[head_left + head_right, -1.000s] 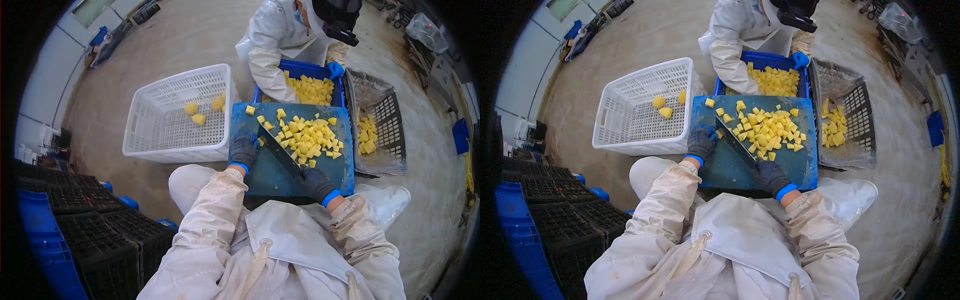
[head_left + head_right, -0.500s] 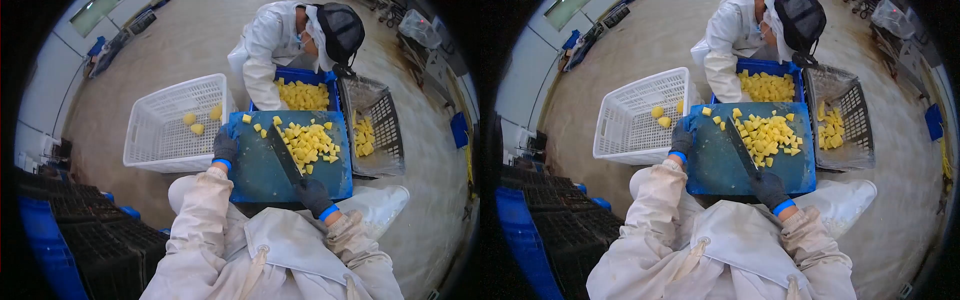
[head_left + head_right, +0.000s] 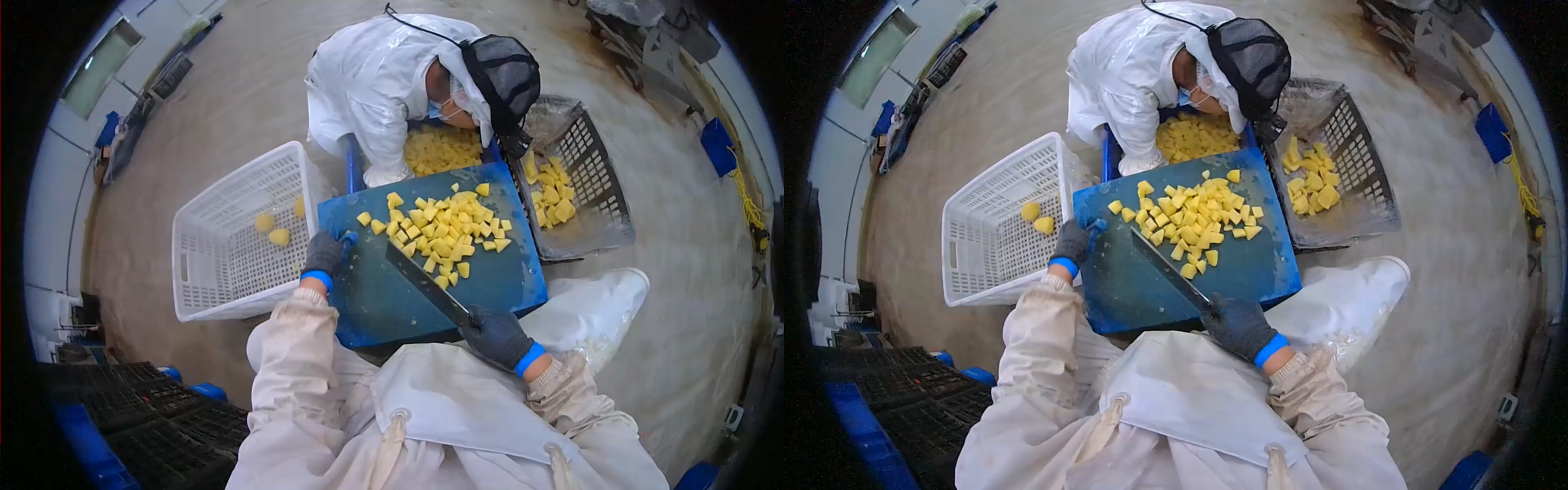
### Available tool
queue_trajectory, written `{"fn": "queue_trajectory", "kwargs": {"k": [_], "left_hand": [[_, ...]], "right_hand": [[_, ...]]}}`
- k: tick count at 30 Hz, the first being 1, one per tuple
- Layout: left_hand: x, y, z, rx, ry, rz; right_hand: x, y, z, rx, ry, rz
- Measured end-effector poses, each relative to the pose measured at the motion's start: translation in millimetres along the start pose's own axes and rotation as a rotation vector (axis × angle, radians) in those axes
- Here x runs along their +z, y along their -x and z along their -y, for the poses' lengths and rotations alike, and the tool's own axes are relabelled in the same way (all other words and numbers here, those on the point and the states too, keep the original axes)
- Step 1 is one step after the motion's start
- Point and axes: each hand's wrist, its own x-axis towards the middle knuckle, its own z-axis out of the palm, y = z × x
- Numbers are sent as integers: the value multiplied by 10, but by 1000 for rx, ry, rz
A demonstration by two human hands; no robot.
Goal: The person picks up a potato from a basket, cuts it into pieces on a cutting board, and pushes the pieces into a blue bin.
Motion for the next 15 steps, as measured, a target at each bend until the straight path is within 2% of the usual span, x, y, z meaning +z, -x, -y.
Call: {"fn": "queue_trajectory", "kwargs": {"k": [1,3,5,7,9,10,12,13,15], "left_hand": [[9,96,24,66,72,46],[-34,273,-34,87,68,79],[-44,398,-60,118,66,112],[-67,447,-37,127,38,-14],[-120,465,-6,107,49,4],[-140,501,17,145,29,-72],[-109,549,170,208,57,-218],[-96,581,194,200,50,-221],[-95,687,260,347,16,-437]], "right_hand": [[-17,-42,-3,-1,-3,-2],[-36,-110,-4,38,117,124],[-12,-95,12,31,145,70],[-24,-54,-12,41,176,5],[-41,-23,-38,66,179,-25],[-80,3,-56,70,177,-30],[-228,49,-116,-76,189,18],[-303,50,-134,-84,183,22],[-426,35,-182,-190,263,115]]}}
